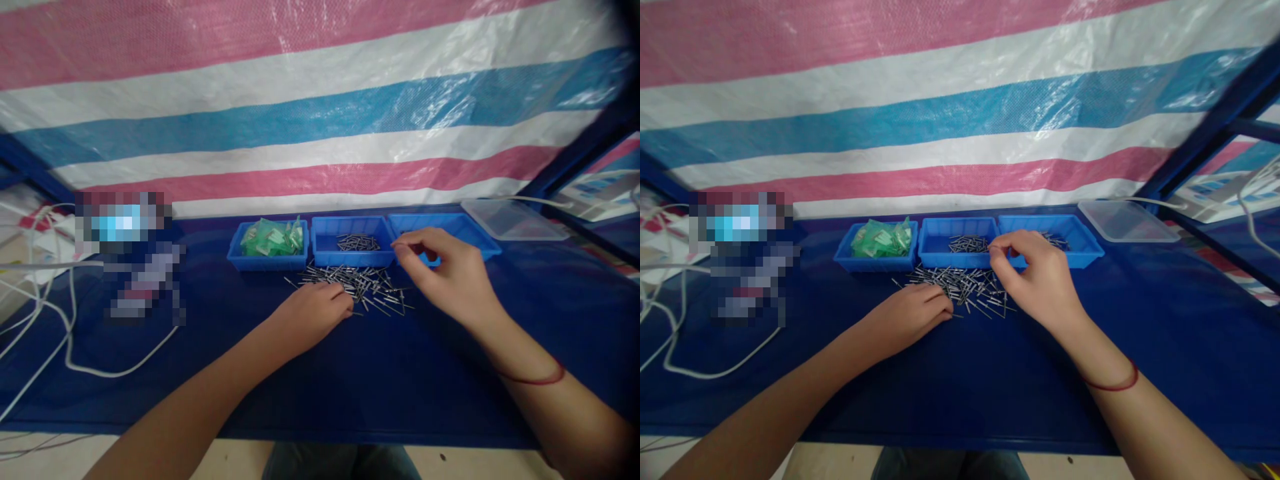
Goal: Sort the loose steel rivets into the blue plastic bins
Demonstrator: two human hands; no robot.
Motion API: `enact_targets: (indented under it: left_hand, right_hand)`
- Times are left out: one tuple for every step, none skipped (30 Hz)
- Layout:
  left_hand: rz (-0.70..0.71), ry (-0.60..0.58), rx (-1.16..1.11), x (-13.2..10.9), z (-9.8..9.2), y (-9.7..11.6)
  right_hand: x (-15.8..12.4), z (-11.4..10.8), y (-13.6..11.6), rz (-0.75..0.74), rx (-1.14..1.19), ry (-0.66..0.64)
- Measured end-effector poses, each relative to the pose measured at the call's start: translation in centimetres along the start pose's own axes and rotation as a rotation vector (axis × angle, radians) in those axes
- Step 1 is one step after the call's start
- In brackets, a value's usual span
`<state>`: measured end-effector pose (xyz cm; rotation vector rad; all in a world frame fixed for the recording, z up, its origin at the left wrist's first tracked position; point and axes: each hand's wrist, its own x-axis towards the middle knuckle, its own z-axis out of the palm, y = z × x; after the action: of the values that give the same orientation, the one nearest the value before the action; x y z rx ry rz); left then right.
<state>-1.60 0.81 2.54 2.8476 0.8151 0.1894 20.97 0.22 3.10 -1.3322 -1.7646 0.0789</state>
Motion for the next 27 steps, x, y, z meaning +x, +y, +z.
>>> enact_targets:
  left_hand:
    - [-0.032, 0.059, -0.038, 0.1, 0.1, -0.1]
    - [-0.07, 0.128, -0.099, 0.2, 0.2, -0.2]
    - [-0.111, 0.199, -0.175, 0.3, 0.2, -0.3]
    - [-0.153, 0.265, -0.256, 0.4, 0.3, -0.3]
    - [-0.192, 0.319, -0.333, 0.5, 0.3, -0.3]
    - [-0.224, 0.355, -0.398, 0.5, 0.4, -0.3]
    - [-0.249, 0.377, -0.451, 0.6, 0.5, -0.2]
    - [-0.267, 0.386, -0.495, 0.6, 0.6, -0.1]
    - [-0.282, 0.39, -0.534, 0.7, 0.7, 0.0]
    - [-0.294, 0.391, -0.57, 0.7, 0.8, 0.1]
    - [-0.305, 0.395, -0.606, 0.7, 1.0, 0.2]
    - [-0.313, 0.402, -0.639, 0.7, 1.1, 0.3]
    - [-0.318, 0.414, -0.668, 0.7, 1.2, 0.3]
    - [-0.322, 0.431, -0.692, 0.7, 1.3, 0.4]
    - [-0.324, 0.449, -0.709, 0.8, 1.4, 0.4]
    - [-0.324, 0.466, -0.721, 0.8, 1.5, 0.4]
    - [-0.321, 0.48, -0.727, 0.8, 1.6, 0.4]
    - [-0.317, 0.489, -0.729, 0.8, 1.6, 0.3]
    - [-0.311, 0.495, -0.729, 0.8, 1.7, 0.3]
    - [-0.305, 0.499, -0.726, 0.8, 1.8, 0.3]
    - [-0.298, 0.5, -0.72, 0.8, 1.8, 0.3]
    - [-0.293, 0.502, -0.71, 0.9, 1.8, 0.2]
    - [-0.288, 0.505, -0.697, 0.9, 1.8, 0.2]
    - [-0.282, 0.51, -0.683, 0.9, 1.8, 0.2]
    - [-0.276, 0.523, -0.668, 0.9, 1.7, 0.2]
    - [-0.27, 0.54, -0.654, 0.9, 1.6, 0.2]
    - [-0.265, 0.562, -0.642, 0.9, 1.5, 0.2]
  right_hand:
    - [-0.1, 0.2, -0.3, -0.007, 0.041, -0.057]
    - [-0.2, 0.4, -0.6, -0.011, 0.087, -0.126]
    - [-0.4, 0.6, -0.9, -0.01, 0.134, -0.197]
    - [-0.5, 0.8, -1.2, 0.0, 0.178, -0.26]
    - [-0.7, 1.1, -1.4, 0.015, 0.218, -0.307]
    - [-0.8, 1.4, -1.7, 0.034, 0.258, -0.337]
    - [-1.0, 1.7, -1.9, 0.055, 0.301, -0.352]
    - [-1.1, 2.0, -2.0, 0.08, 0.347, -0.354]
    - [-1.3, 2.2, -2.2, 0.104, 0.396, -0.351]
    - [-1.4, 2.4, -2.3, 0.126, 0.441, -0.344]
    - [-1.5, 2.6, -2.3, 0.146, 0.48, -0.335]
    - [-1.6, 2.7, -2.4, 0.165, 0.505, -0.325]
    - [-1.6, 2.7, -2.4, 0.182, 0.519, -0.316]
    - [-1.7, 2.8, -2.4, 0.194, 0.526, -0.308]
    - [-1.7, 2.8, -2.4, 0.204, 0.529, -0.304]
    - [-1.6, 2.8, -2.4, 0.21, 0.53, -0.303]
    - [-1.6, 2.8, -2.4, 0.211, 0.529, -0.306]
    - [-1.6, 2.8, -2.4, 0.207, 0.526, -0.311]
    - [-1.6, 2.7, -2.5, 0.2, 0.522, -0.313]
    - [-1.6, 2.7, -2.5, 0.191, 0.517, -0.313]
    - [-1.6, 2.7, -2.6, 0.179, 0.513, -0.309]
    - [-1.6, 2.7, -2.6, 0.166, 0.511, -0.303]
    - [-1.6, 2.7, -2.7, 0.153, 0.511, -0.295]
    - [-1.6, 2.7, -2.7, 0.141, 0.509, -0.287]
    - [-1.6, 2.6, -2.7, 0.132, 0.505, -0.28]
    - [-1.6, 2.5, -2.7, 0.126, 0.499, -0.273]
    - [-1.5, 2.4, -2.7, 0.125, 0.492, -0.271]
